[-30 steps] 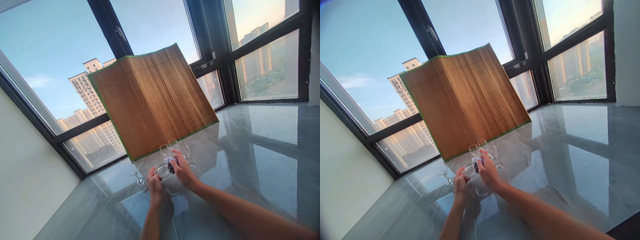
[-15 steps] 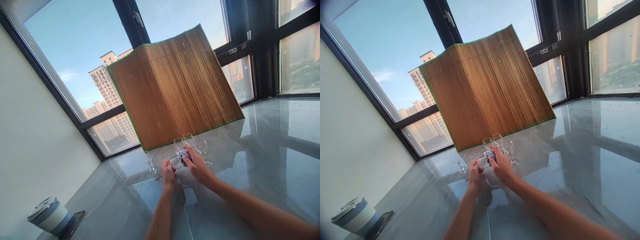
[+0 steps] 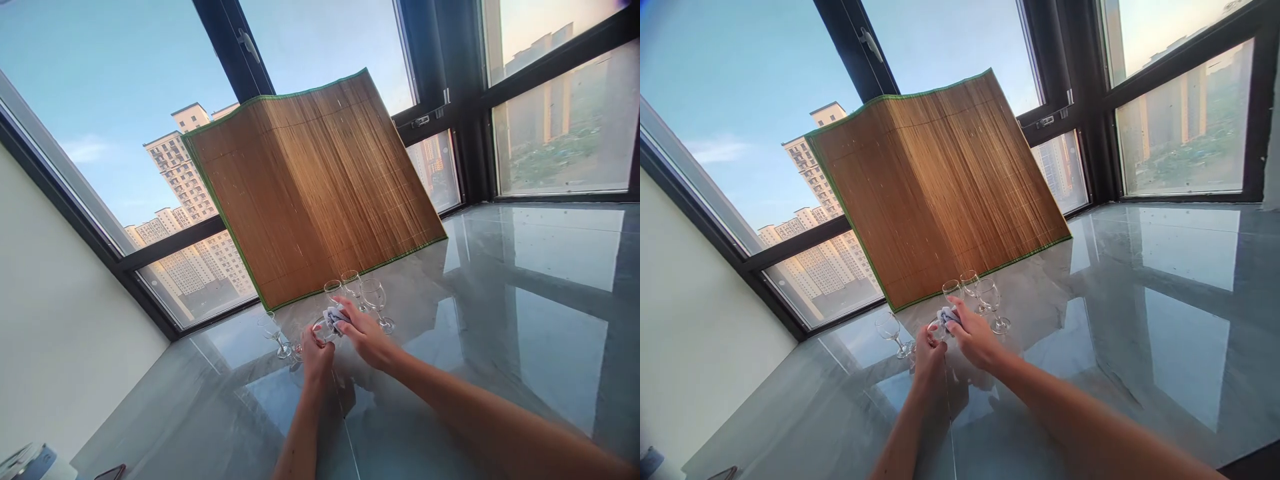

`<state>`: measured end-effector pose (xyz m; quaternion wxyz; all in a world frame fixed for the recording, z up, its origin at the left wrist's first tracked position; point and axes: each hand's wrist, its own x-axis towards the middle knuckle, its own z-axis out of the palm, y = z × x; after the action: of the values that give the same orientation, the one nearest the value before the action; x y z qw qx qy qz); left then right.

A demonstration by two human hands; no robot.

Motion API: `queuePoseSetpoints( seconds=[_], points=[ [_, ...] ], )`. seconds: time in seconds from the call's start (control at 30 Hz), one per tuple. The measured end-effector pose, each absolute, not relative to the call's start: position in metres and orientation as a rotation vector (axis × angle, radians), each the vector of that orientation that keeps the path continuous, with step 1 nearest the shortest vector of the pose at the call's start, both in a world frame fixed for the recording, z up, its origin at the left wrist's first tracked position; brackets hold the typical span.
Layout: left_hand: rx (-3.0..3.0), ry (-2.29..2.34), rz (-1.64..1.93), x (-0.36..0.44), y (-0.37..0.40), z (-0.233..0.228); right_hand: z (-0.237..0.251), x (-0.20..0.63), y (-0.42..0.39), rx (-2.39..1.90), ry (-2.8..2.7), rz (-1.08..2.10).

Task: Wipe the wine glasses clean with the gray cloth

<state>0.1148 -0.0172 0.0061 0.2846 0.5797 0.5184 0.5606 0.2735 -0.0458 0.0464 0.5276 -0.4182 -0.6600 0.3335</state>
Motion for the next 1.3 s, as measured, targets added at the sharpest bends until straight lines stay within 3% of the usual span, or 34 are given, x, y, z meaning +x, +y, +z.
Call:
queuePoseSetpoints(
  seconds=[0.57, 1.0, 1.3],
  points=[
    [2.098, 1.473, 1.439, 0.131, -0.037, 0.022, 0.049, 0.274, -0.053, -0.895, -1.741, 0.876],
    [1.891, 1.230, 1.270, 0.124, -0.036, 0.038, 0.042, 0.271, -0.041, -0.646, -1.337, 1.188],
    [1.570, 1.058, 1.214, 0.125, -0.032, 0.039, 0.053, 0.274, -0.046, -0.702, -1.298, 1.167]
  ],
)
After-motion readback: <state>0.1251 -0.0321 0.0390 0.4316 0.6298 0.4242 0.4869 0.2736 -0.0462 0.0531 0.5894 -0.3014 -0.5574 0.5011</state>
